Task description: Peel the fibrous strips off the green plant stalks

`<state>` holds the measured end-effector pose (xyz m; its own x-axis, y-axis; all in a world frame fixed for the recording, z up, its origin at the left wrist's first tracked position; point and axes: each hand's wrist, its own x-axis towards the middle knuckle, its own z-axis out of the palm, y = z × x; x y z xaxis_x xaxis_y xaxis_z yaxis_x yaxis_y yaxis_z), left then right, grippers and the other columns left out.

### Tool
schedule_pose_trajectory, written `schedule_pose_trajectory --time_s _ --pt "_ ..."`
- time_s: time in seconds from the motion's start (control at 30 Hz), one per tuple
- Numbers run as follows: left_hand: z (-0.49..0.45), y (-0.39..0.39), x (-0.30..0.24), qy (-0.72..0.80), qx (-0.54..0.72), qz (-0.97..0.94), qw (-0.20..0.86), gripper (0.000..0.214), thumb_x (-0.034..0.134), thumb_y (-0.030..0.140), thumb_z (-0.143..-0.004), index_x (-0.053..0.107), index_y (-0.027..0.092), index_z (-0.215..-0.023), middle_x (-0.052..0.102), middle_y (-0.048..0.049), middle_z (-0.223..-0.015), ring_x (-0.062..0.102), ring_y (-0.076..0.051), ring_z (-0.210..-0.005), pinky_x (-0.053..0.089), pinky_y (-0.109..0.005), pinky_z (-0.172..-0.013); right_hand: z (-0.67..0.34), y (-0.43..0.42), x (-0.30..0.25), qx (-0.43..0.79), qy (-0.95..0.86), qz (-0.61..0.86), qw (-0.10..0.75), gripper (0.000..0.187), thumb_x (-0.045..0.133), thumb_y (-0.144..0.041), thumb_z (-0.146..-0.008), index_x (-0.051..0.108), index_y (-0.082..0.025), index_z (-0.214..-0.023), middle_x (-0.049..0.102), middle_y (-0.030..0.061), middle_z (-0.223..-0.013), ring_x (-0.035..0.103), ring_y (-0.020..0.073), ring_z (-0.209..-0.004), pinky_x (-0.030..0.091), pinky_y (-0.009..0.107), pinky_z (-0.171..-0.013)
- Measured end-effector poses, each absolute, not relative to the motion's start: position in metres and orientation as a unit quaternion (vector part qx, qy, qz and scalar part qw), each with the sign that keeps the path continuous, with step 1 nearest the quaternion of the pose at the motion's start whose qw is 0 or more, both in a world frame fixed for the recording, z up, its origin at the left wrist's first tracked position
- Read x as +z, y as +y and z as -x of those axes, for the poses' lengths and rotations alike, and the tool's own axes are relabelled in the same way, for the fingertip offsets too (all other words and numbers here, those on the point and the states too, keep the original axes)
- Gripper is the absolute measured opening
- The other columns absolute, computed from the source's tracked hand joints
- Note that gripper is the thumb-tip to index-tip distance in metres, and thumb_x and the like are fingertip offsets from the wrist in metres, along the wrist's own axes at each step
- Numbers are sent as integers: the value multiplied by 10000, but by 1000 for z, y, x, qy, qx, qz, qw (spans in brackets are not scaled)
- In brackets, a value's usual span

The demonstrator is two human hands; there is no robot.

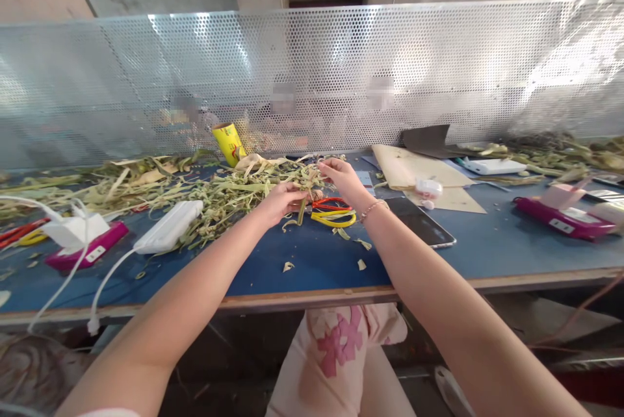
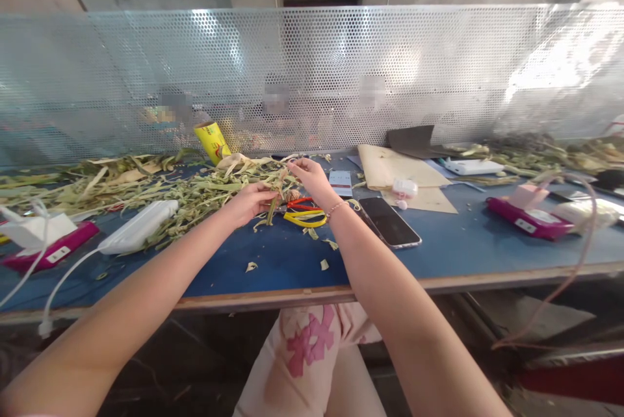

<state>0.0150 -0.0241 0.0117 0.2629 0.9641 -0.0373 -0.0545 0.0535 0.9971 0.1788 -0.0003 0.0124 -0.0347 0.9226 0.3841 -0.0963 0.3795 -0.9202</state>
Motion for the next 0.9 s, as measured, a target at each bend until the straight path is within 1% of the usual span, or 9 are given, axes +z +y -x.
schedule_pose_trajectory --time_s 0.1,0.23,0.33,0.47,0.57,0.67,0.73,0.83,0.9 --pt "-14 -20 5 466 405 -551 562 170 724 119 -556 573 116 -634 601 -5 -555 560 -92 -513 433 -210 -532 -181 2 10 327 -617 430 572 227 590 -387 -680 508 -185 -621 428 -50 -530 382 81 -516 338 246 -542" --pt "-11 -15 0 506 364 -618 479 162 718 148 -552 559 121 -545 523 24 -443 460 -65 -405 332 -189 -431 -181 1 9 183 -677 486 522 132 563 -281 -679 511 -183 -607 525 -15 -616 443 110 -600 365 273 -638" --pt "-9 -14 1 526 339 -647 436 158 712 152 -554 576 142 -634 555 22 -463 495 -96 -393 340 -202 -421 -180 0 9 138 -711 480 495 79 530 -246 -693 533 -186 -641 557 1 -658 462 120 -630 373 274 -669" --pt "-2 -13 7 540 303 -671 408 312 707 168 -558 584 179 -845 579 27 -502 521 -132 -385 338 -218 -424 -181 -1 10 85 -735 475 476 197 514 -288 -728 482 -184 -564 520 9 -633 444 119 -628 357 261 -658" --pt "6 -12 13 554 229 -727 335 210 703 234 -570 624 169 -752 537 17 -452 486 -129 -386 305 -225 -435 -182 -1 10 61 -746 493 444 332 506 -337 -749 386 -183 -481 444 0 -570 397 107 -587 331 258 -620" --pt "11 -12 17 553 242 -774 192 184 709 331 -568 649 167 -627 544 -17 -515 478 -134 -480 313 -239 -494 -181 -2 9 55 -765 486 420 368 513 -344 -752 358 -181 -461 415 0 -566 376 104 -584 318 256 -604" --pt "9 -12 18 522 303 -789 113 194 697 350 -587 667 173 -661 578 -44 -657 506 -157 -606 351 -247 -576 -179 -3 9 51 -773 476 417 360 526 -333 -749 369 -178 -465 434 11 -604 389 107 -606 323 258 -616" --pt "0 -14 15 446 378 -807 82 180 680 293 -620 680 185 -764 576 -64 -811 519 -197 -801 383 -280 -752 -176 -4 9 50 -783 464 411 345 533 -321 -753 390 -178 -473 447 24 -631 407 117 -629 332 265 -634" --pt "-7 -15 12 399 378 -830 95 155 713 261 -584 678 189 -716 567 -64 -795 508 -218 -851 368 -319 -841 -175 -4 9 46 -787 457 412 337 536 -309 -753 399 -179 -474 447 26 -629 418 123 -642 339 268 -647"
